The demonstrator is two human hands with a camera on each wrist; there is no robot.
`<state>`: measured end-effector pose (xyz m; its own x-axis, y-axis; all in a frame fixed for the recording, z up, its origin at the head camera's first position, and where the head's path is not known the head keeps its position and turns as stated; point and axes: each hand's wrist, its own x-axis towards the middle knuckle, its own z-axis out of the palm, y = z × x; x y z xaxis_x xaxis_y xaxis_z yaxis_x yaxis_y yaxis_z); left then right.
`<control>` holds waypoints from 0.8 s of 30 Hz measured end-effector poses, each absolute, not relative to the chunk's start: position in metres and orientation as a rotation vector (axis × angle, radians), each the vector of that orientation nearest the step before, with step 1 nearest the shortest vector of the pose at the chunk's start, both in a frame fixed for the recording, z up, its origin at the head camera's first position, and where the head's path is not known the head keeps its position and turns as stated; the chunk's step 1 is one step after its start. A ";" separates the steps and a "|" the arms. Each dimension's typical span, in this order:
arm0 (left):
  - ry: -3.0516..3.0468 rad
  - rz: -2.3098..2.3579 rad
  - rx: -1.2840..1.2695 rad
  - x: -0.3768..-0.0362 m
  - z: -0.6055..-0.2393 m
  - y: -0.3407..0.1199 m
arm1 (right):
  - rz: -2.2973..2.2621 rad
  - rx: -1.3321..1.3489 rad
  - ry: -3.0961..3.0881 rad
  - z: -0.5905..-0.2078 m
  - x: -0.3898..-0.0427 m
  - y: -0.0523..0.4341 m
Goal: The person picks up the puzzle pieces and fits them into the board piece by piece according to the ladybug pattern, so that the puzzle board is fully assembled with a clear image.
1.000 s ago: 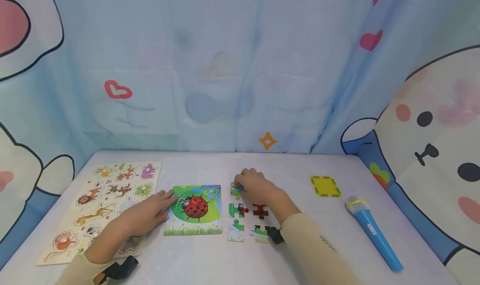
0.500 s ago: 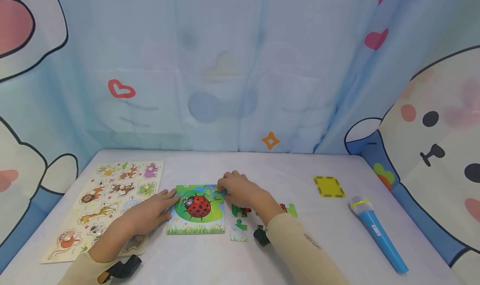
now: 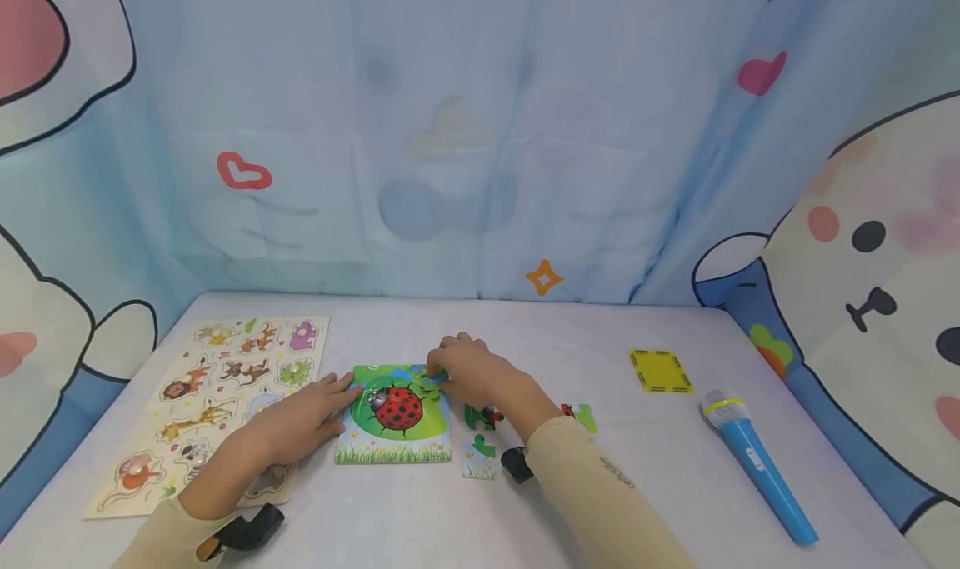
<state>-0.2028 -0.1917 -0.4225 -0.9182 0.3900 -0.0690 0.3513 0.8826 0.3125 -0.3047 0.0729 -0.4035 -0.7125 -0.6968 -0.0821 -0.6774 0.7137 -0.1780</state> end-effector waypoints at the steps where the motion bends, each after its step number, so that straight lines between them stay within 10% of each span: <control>1: 2.922 0.447 0.579 -0.203 -0.422 -0.192 | -0.211 -1.121 2.765 -0.403 -0.305 0.072; 24: 2.921 0.448 0.574 -0.202 -0.418 -0.190 | -0.173 -1.183 2.758 -0.402 -0.295 0.061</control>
